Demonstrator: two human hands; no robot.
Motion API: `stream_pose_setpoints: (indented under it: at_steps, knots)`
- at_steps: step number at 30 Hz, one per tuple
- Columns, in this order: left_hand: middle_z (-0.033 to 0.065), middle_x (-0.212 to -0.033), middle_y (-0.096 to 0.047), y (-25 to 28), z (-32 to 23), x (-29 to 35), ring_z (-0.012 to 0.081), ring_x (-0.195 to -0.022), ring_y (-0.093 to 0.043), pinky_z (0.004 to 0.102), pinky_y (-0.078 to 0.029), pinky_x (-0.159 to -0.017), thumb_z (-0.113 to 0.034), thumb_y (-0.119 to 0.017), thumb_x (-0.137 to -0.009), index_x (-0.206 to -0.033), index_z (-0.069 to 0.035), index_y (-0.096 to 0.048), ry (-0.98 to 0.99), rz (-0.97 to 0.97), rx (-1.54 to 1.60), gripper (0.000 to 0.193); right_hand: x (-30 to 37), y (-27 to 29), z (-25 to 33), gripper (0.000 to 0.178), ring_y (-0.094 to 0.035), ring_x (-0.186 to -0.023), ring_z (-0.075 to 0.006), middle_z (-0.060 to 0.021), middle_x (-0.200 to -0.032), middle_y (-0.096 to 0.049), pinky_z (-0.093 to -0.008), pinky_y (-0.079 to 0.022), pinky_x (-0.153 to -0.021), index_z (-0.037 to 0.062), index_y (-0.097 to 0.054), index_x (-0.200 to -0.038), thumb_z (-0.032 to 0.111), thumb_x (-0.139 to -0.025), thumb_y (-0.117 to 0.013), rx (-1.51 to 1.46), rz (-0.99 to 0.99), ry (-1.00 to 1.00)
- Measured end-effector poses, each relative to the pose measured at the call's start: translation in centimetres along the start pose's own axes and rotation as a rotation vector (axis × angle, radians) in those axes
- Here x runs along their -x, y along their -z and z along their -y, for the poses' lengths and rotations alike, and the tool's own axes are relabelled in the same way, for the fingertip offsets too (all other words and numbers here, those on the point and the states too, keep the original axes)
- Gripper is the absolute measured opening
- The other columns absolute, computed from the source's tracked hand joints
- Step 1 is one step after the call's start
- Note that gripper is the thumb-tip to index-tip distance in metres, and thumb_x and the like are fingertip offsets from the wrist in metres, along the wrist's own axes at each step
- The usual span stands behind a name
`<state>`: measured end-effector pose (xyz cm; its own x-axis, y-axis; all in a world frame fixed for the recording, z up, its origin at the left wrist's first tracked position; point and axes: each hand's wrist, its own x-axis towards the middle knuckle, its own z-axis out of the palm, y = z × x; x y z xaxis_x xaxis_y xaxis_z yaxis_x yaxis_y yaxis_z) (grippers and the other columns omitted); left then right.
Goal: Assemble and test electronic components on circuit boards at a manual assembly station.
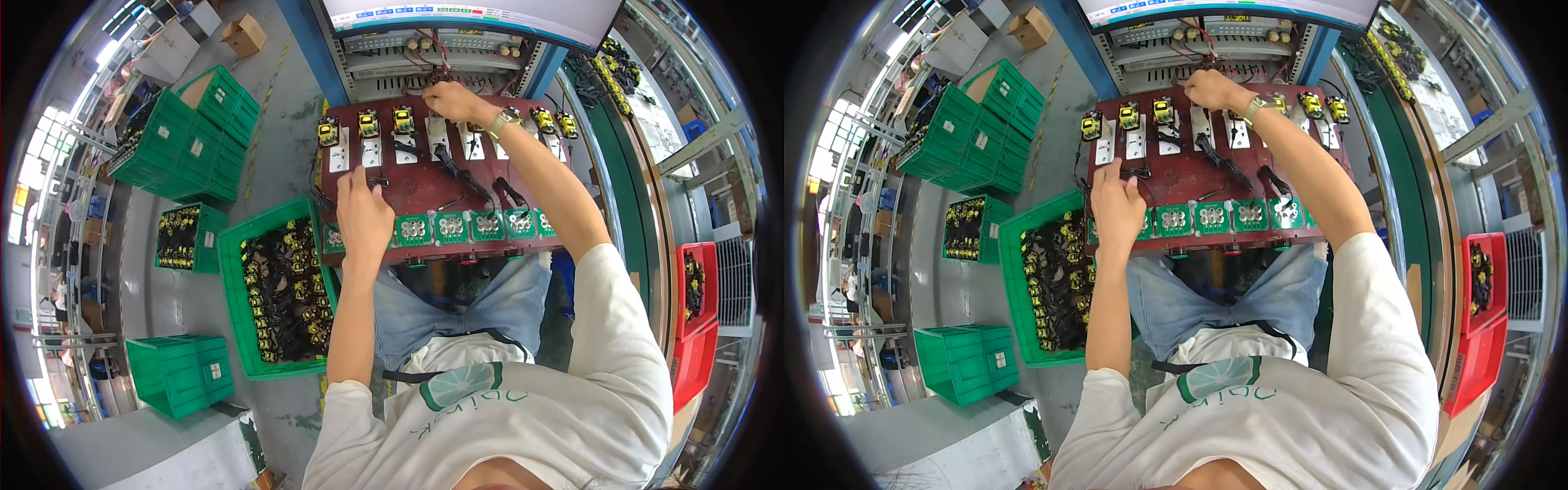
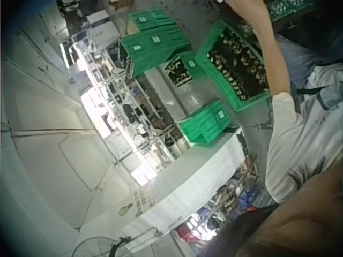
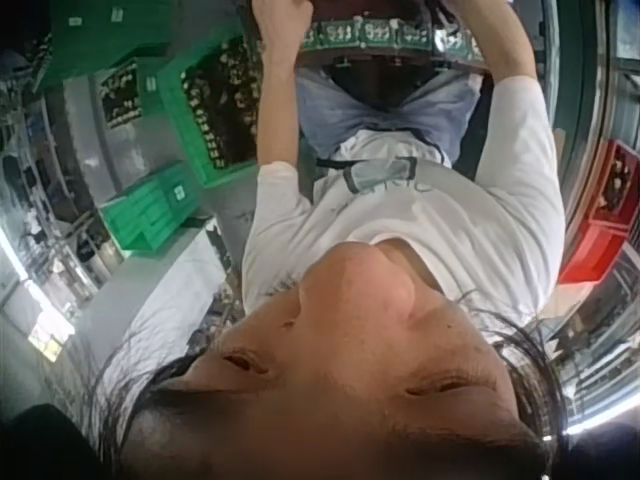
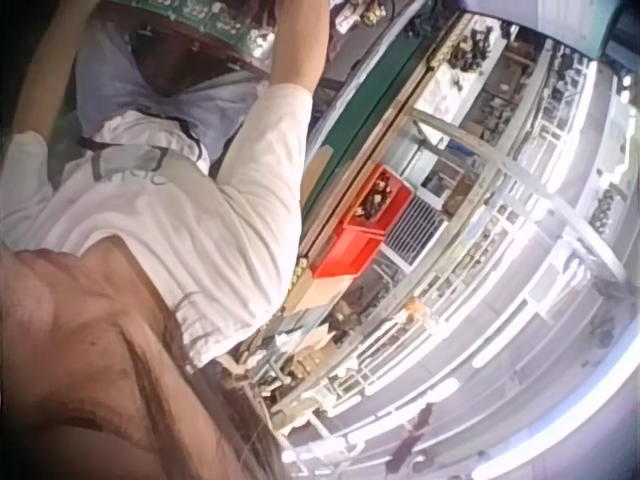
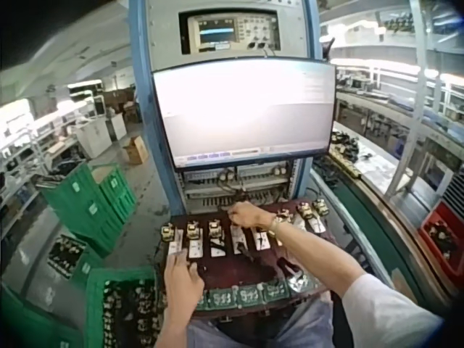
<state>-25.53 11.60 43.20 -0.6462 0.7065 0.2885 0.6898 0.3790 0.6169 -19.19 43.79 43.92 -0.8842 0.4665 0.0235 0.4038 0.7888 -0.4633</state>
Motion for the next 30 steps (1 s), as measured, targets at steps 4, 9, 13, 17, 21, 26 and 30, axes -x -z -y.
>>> stream_pose_setpoints:
  at_steps: [4, 9, 13, 17, 21, 26, 30]
  knots:
    - [0.0253, -0.123, -0.064, -2.1, 1.4, 1.2, 0.0478, -0.101, -0.07, 0.052, -0.059, -0.088, -0.001, -0.071, -0.094, -0.139, 0.007, -0.059, -0.032, -0.013, -0.104, 0.047, -1.2, -3.3, -2.0, 0.032, -0.074, -0.082, -0.0471, -0.0226, -0.101, -0.08, -0.0537, -0.06, -0.077, -0.0076, -0.075, -0.097, 0.02, -0.094, -0.059, 0.305, -0.149, 0.224]
    - [0.0258, -0.122, -0.069, -2.4, 0.9, 1.9, 0.0448, -0.097, -0.073, 0.0534, -0.059, -0.087, -0.002, -0.071, -0.093, -0.134, 0.007, -0.065, 0.072, 0.101, -0.141, 0.043, 0.9, -5.7, 0.0, 0.026, -0.073, -0.076, -0.0491, -0.0227, -0.097, -0.078, -0.0542, -0.06, -0.07, -0.0054, -0.072, -0.092, 0.017, -0.093, -0.06, 0.36, -0.433, 0.236]
    - [0.0227, -0.113, -0.068, -4.0, -0.1, 1.8, 0.0474, -0.092, -0.073, 0.0566, -0.061, -0.08, -0.011, -0.077, -0.092, -0.123, 0.005, -0.063, 0.048, 0.185, -0.196, 0.037, 0.9, -4.8, -1.4, 0.019, -0.072, -0.073, -0.0487, -0.02, -0.093, -0.076, -0.0545, -0.06, -0.069, 0.0016, -0.071, -0.096, 0.019, -0.094, -0.062, 0.417, -0.406, 0.253]
    - [0.0227, -0.104, -0.073, -3.9, 1.5, 1.5, 0.0487, -0.085, -0.072, 0.0547, -0.06, -0.078, -0.013, -0.079, -0.089, -0.111, 0.001, -0.069, 0.114, 0.149, -0.183, 0.028, 2.0, -3.5, 2.5, 0.018, -0.072, -0.073, -0.0489, -0.0201, -0.094, -0.076, -0.0542, -0.059, -0.069, 0.0033, -0.071, -0.097, 0.02, -0.094, -0.064, 0.412, -0.892, 0.319]
    - [0.0232, -0.096, -0.075, -3.0, 2.0, 1.4, 0.0491, -0.083, -0.073, 0.0545, -0.06, -0.077, -0.013, -0.078, -0.087, -0.103, 0.001, -0.072, 0.094, 0.144, -0.259, 0.023, 6.4, -1.3, 9.7, 0.018, -0.073, -0.074, -0.0464, -0.0199, -0.094, -0.078, -0.0539, -0.059, -0.066, 0.005, -0.07, -0.096, 0.022, -0.096, -0.065, 0.082, -1.21, 0.344]
    - [0.0228, -0.09, -0.076, -3.3, 1.5, 0.8, 0.0495, -0.082, -0.073, 0.0542, -0.06, -0.076, -0.014, -0.077, -0.084, -0.093, 0.001, -0.074, 0.099, 0.24, -0.298, 0.017, 6.3, -9.1, 9.6, 0.023, -0.075, -0.075, -0.0448, -0.0225, -0.089, -0.078, -0.0535, -0.061, -0.066, -0.0025, -0.075, -0.091, 0.02, -0.09, -0.073, 0.097, -0.278, 0.048]
    - [0.0221, -0.088, -0.077, -3.8, 1.1, -0.5, 0.0487, -0.082, -0.072, 0.0526, -0.06, -0.075, -0.017, -0.079, -0.081, -0.085, 0.0, -0.076, 0.172, 0.311, -0.287, 0.017, 4.1, -12.7, 10.1, 0.027, -0.074, -0.077, -0.0471, -0.0265, -0.092, -0.077, -0.0526, -0.063, -0.074, -0.0045, -0.077, -0.095, 0.022, -0.089, -0.073, 0.042, -0.185, -0.179]
